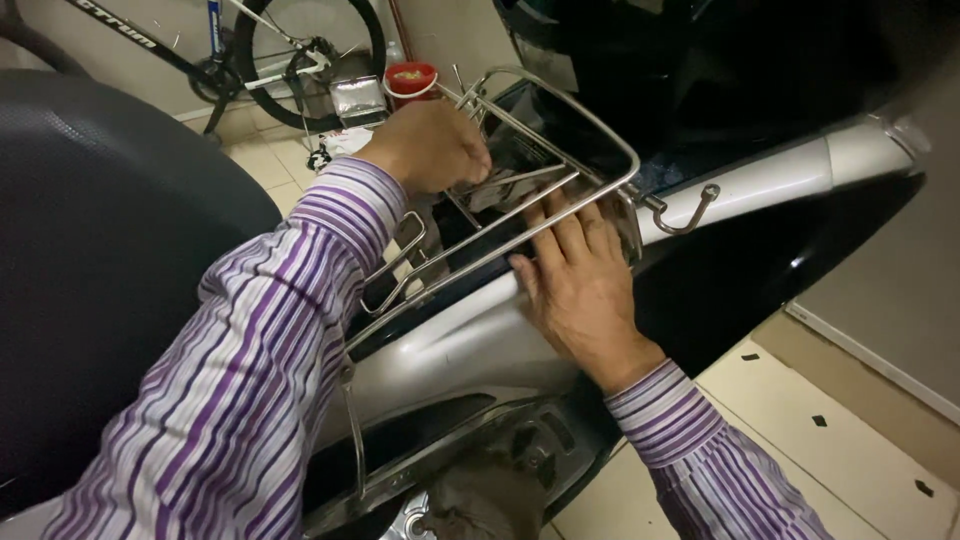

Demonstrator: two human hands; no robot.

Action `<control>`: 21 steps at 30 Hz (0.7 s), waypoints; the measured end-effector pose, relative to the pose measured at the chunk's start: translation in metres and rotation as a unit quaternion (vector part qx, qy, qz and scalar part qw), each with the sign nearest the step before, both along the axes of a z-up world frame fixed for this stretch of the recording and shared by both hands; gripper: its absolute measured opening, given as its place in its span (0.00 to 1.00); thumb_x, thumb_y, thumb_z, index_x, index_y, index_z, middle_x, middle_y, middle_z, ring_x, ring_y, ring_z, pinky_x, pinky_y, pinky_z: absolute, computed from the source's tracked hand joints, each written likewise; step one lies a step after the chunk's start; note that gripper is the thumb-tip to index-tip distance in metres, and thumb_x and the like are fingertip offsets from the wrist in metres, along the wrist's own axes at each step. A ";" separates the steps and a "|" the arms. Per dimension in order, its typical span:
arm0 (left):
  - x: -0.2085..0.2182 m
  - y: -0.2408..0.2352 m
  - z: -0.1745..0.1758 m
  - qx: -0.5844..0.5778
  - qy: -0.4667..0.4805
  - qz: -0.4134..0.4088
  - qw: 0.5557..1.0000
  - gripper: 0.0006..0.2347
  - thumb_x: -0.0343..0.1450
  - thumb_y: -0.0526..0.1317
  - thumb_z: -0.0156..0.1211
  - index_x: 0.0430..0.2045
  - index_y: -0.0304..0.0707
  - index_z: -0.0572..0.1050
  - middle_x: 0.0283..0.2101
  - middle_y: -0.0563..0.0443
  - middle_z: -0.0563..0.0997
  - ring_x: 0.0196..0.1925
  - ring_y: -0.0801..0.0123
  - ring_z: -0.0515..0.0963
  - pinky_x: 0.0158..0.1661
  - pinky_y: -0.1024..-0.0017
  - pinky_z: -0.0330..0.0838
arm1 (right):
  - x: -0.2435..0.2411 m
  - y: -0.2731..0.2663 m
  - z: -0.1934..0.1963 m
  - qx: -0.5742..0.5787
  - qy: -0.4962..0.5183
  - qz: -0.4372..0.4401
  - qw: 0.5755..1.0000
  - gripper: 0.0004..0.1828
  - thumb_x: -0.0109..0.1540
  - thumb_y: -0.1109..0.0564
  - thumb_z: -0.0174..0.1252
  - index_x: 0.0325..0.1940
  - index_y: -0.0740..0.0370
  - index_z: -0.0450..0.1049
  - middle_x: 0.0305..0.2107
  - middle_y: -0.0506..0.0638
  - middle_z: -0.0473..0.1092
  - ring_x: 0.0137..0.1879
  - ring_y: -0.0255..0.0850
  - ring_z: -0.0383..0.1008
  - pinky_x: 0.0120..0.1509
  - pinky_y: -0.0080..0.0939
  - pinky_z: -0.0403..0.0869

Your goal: The person wipes the front handlebars, dashboard, and instrument cluster of a scooter using a cloth. They then move to the rear of the vehicle to clean the chrome luggage rack and the side panels below the seat.

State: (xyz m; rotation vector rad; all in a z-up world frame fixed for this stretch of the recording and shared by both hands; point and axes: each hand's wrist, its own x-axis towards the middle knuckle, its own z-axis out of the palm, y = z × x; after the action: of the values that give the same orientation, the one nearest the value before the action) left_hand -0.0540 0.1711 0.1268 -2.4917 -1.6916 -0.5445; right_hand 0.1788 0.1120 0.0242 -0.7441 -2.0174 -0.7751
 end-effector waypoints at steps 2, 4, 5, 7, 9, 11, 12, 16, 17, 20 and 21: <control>0.008 0.010 -0.010 0.064 0.065 0.076 0.993 0.10 0.71 0.43 0.53 0.35 0.47 0.83 0.38 0.40 0.81 0.38 0.44 0.83 0.34 0.55 0.75 | 0.003 -0.005 0.004 -0.001 -0.009 0.013 1.000 0.27 0.67 0.47 0.59 0.66 0.64 0.68 0.62 0.62 0.65 0.65 0.63 0.66 0.61 0.59 0.70; 0.013 0.019 -0.025 0.130 0.128 0.148 0.972 0.13 0.77 0.41 0.42 0.34 0.45 0.80 0.40 0.38 0.76 0.30 0.41 0.81 0.20 0.49 0.75 | 0.006 -0.007 0.006 0.000 -0.019 0.024 1.000 0.27 0.70 0.49 0.58 0.67 0.68 0.66 0.64 0.63 0.63 0.67 0.62 0.65 0.64 0.60 0.71; 0.013 0.023 -0.034 0.272 0.068 0.119 0.953 0.07 0.74 0.38 0.49 0.31 0.41 0.77 0.34 0.41 0.73 0.23 0.48 0.76 0.16 0.54 0.68 | 0.006 -0.007 0.006 -0.009 -0.019 0.022 1.000 0.27 0.70 0.48 0.58 0.67 0.67 0.66 0.64 0.62 0.64 0.67 0.62 0.65 0.64 0.58 0.71; 0.020 0.021 -0.041 0.407 0.006 0.086 0.910 0.03 0.70 0.35 0.56 0.29 0.36 0.74 0.28 0.43 0.70 0.15 0.54 0.70 0.12 0.59 0.61 | 0.007 -0.004 0.005 -0.017 -0.020 0.017 1.000 0.27 0.69 0.47 0.57 0.67 0.66 0.67 0.65 0.62 0.64 0.68 0.61 0.65 0.64 0.57 0.71; 0.033 0.009 -0.037 0.355 -0.054 0.158 0.920 0.02 0.70 0.38 0.58 0.27 0.44 0.77 0.25 0.45 0.81 0.24 0.46 0.81 0.16 0.50 0.67 | 0.007 0.002 0.001 -0.014 -0.019 0.031 0.999 0.30 0.67 0.48 0.62 0.68 0.67 0.66 0.66 0.63 0.63 0.68 0.63 0.65 0.66 0.57 0.70; 0.040 -0.003 -0.029 0.273 -0.045 0.176 0.945 0.06 0.73 0.43 0.56 0.31 0.42 0.75 0.27 0.41 0.82 0.27 0.40 0.81 0.24 0.47 0.69 | 0.009 -0.001 0.002 -0.014 -0.014 0.037 0.999 0.29 0.68 0.49 0.61 0.68 0.67 0.66 0.65 0.62 0.64 0.67 0.62 0.65 0.65 0.57 0.70; 0.042 -0.010 -0.023 0.192 -0.035 0.194 0.961 0.11 0.76 0.48 0.53 0.35 0.40 0.72 0.28 0.37 0.83 0.30 0.35 0.82 0.32 0.44 0.71 | 0.009 -0.002 0.004 -0.012 -0.009 0.044 0.999 0.28 0.69 0.49 0.60 0.68 0.66 0.66 0.64 0.61 0.64 0.67 0.60 0.64 0.64 0.57 0.70; 0.045 -0.016 -0.019 0.093 0.069 0.157 0.981 0.18 0.73 0.55 0.42 0.34 0.51 0.81 0.30 0.45 0.85 0.43 0.44 0.86 0.50 0.45 0.69 | 0.010 0.008 -0.013 0.015 0.046 0.106 0.993 0.24 0.70 0.49 0.49 0.68 0.61 0.69 0.62 0.59 0.67 0.64 0.66 0.68 0.61 0.58 0.70; 0.049 -0.016 -0.015 -0.010 0.032 0.144 0.989 0.22 0.73 0.58 0.34 0.48 0.51 0.75 0.46 0.40 0.79 0.57 0.38 0.73 0.57 0.38 0.56 | 0.012 0.008 -0.018 0.018 0.060 0.116 0.991 0.23 0.70 0.50 0.49 0.67 0.62 0.70 0.62 0.60 0.68 0.62 0.65 0.71 0.63 0.58 0.69; 0.050 -0.029 -0.003 -0.045 0.088 0.041 0.994 0.25 0.73 0.47 0.26 0.57 0.39 0.72 0.59 0.28 0.74 0.66 0.31 0.66 0.62 0.27 0.46 | 0.014 0.002 -0.014 0.028 0.068 0.120 0.990 0.21 0.70 0.53 0.49 0.63 0.65 0.73 0.61 0.64 0.68 0.60 0.63 0.73 0.64 0.60 0.70; 0.050 -0.036 -0.001 0.022 0.177 -0.049 0.983 0.22 0.73 0.34 0.28 0.52 0.28 0.74 0.55 0.22 0.74 0.61 0.30 0.72 0.61 0.23 0.49 | 0.016 -0.002 -0.011 0.034 0.061 0.112 0.991 0.19 0.70 0.54 0.50 0.61 0.66 0.74 0.61 0.67 0.68 0.61 0.63 0.74 0.63 0.61 0.71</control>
State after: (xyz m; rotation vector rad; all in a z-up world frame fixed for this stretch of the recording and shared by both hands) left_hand -0.0040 0.1348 0.1262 -2.4668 -1.4164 -0.1277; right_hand 0.1943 0.1097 0.0133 -0.5030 -1.9155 -0.6474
